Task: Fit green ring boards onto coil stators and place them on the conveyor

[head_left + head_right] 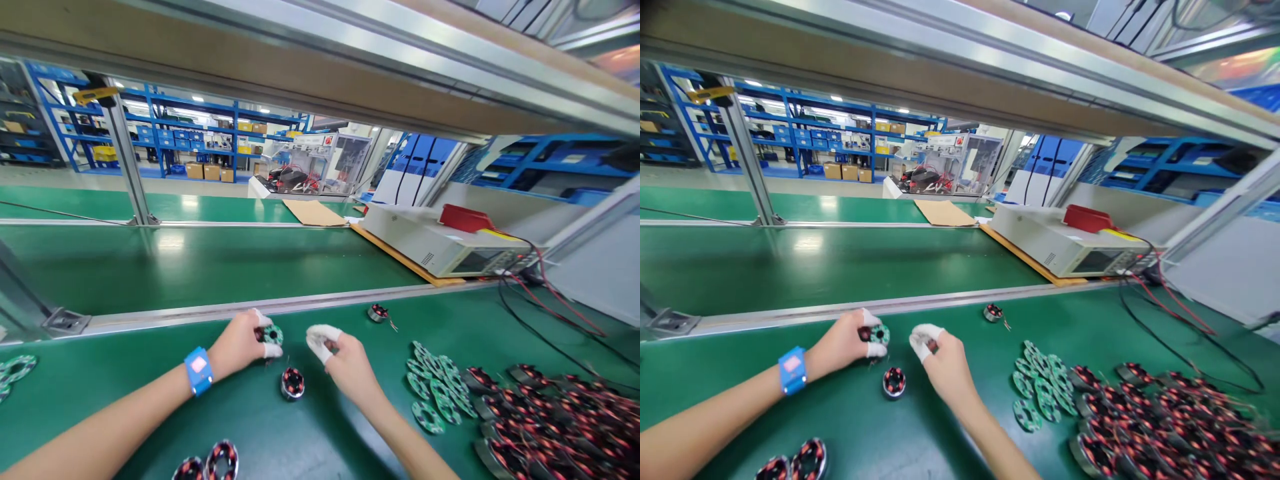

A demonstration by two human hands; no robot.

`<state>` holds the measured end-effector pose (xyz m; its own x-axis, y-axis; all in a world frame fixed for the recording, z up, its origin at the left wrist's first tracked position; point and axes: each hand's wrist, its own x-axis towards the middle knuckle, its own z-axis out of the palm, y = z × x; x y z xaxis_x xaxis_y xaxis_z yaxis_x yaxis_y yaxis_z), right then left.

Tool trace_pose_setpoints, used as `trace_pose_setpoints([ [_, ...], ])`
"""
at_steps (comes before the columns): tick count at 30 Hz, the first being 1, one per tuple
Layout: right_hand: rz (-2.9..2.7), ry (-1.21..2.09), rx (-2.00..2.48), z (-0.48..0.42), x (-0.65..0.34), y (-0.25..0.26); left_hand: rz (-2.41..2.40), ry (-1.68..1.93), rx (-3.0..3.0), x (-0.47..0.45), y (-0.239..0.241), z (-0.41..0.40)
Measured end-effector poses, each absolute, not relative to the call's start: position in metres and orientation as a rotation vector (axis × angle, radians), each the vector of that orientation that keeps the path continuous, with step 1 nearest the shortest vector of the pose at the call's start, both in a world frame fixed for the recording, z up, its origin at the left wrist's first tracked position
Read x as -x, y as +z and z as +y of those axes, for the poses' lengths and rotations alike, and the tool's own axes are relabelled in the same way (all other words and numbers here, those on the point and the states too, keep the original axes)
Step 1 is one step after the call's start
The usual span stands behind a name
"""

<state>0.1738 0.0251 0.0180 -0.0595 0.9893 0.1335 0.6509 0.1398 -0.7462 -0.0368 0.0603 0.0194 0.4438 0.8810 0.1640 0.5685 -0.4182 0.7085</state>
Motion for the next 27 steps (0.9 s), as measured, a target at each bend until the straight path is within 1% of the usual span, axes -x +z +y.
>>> trace_pose_setpoints([
  [5,-1.999,0.698,1.546,0.049,-0.154,0.031,1.224,0.658,-2.146,0.012,0.013,0.049],
  [10,-2.139,0.519,1.622,0.045,-0.143,0.037,1.245,0.695,-2.169,0.013,0.009,0.050],
  [15,-2.244,0.353,1.655,0.040,-0.139,0.034,1.252,0.657,-2.227,0.012,0.008,0.048],
  [21,-2.324,0.331,1.574,0.042,-0.142,0.028,1.250,0.635,-2.253,0.014,0.009,0.052],
  [27,-2.316,0.309,1.590,0.040,-0.141,0.026,1.260,0.653,-2.229,0.008,0.005,0.046],
])
